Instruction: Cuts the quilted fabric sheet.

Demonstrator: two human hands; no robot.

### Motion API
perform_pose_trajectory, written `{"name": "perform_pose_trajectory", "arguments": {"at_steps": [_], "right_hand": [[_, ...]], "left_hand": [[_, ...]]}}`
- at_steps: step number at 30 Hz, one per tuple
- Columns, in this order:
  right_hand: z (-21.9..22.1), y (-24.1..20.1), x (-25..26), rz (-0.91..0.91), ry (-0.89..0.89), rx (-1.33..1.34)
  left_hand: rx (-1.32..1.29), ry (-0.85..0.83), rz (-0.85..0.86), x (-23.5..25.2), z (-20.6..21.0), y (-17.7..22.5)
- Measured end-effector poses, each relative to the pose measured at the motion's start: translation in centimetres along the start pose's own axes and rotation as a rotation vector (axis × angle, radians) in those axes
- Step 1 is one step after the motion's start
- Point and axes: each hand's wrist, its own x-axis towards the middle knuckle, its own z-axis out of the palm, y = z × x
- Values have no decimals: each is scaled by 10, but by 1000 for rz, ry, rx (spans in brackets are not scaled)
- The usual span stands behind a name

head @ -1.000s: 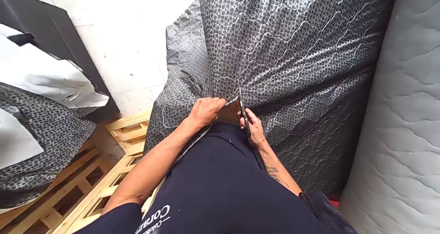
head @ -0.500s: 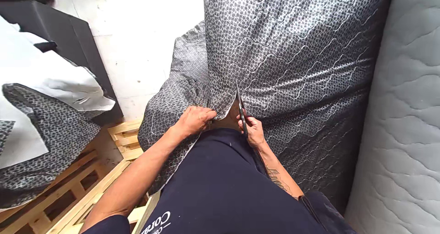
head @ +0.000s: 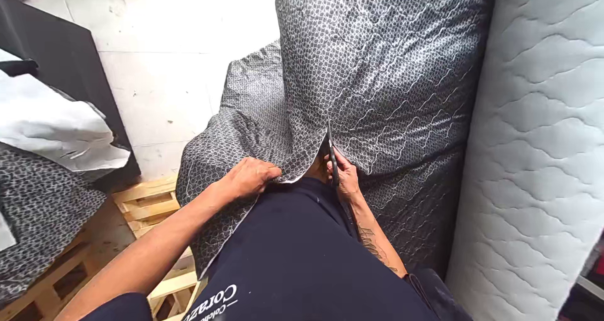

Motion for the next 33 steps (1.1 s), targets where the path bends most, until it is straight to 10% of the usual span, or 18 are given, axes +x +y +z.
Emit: {"name": "perform_pose_trajectory", "arguments": {"at_steps": [33], "right_hand": [[57,-81,135,-61,-55,-46]], "left_hand": [[-292,-79,-205,-113,-87,-84]]}}
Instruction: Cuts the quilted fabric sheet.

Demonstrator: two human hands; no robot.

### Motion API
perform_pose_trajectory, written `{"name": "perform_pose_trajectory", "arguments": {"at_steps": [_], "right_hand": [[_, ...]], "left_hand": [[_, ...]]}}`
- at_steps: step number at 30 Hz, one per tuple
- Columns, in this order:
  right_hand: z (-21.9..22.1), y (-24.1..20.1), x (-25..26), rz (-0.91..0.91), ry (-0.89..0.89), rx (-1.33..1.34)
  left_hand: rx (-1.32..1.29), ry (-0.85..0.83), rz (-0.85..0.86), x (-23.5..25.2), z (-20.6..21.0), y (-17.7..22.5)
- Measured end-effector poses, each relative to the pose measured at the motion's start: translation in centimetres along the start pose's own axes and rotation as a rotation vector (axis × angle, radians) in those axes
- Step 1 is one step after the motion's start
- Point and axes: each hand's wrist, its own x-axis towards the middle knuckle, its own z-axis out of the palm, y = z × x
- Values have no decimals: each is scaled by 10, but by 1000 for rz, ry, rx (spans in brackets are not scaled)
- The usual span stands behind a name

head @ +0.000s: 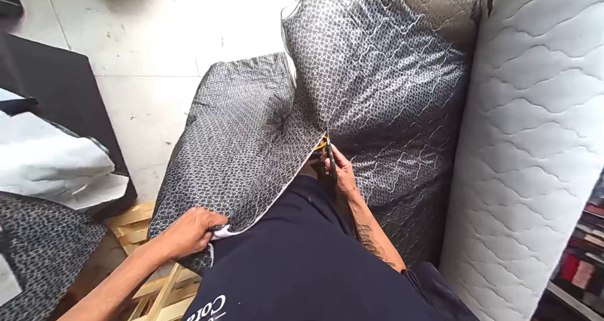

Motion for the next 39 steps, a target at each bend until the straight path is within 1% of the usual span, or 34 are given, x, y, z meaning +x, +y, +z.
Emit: {"name": "perform_pose_trajectory", "arguments": {"at_steps": [2,5,7,11,14,17,22,26,29,33,35,39], "right_hand": [[2,-8,14,1,-19,25],[5,-20,23,18,-18,5],[6,-25,27,25,-29,2],[9,-35,47,42,-54,15],[12,-41,56,39,-51,4],[15,-41,61,49,-42,15],[22,-53,86,60,-32,32],[23,-58,97,70,-53,40],[23,-65,115,81,-53,27],[26,-67,126,93,-74,37],[27,-68,133,108,-81,41],[23,-69,153,121,-96,6]], "left_hand": [[-9,-20,-53,-3,-7,2],[-24,-176,-183,-7,-21,5],[-53,-246,-252,-11,-27,4],[-133,-328,-326,-16,-29,-1],[-136,-398,-371,-18,-31,-5],[-172,-405,-400,-24,-27,-11],[-217,-429,-444,-33,-18,-17],[-232,-400,-484,-47,-9,-19],[-274,-379,-535,-53,-2,-16],[-266,-381,-604,-59,4,-11],[-247,-422,-657,-61,7,-9],[-255,-429,-720,-68,18,-6]]}}
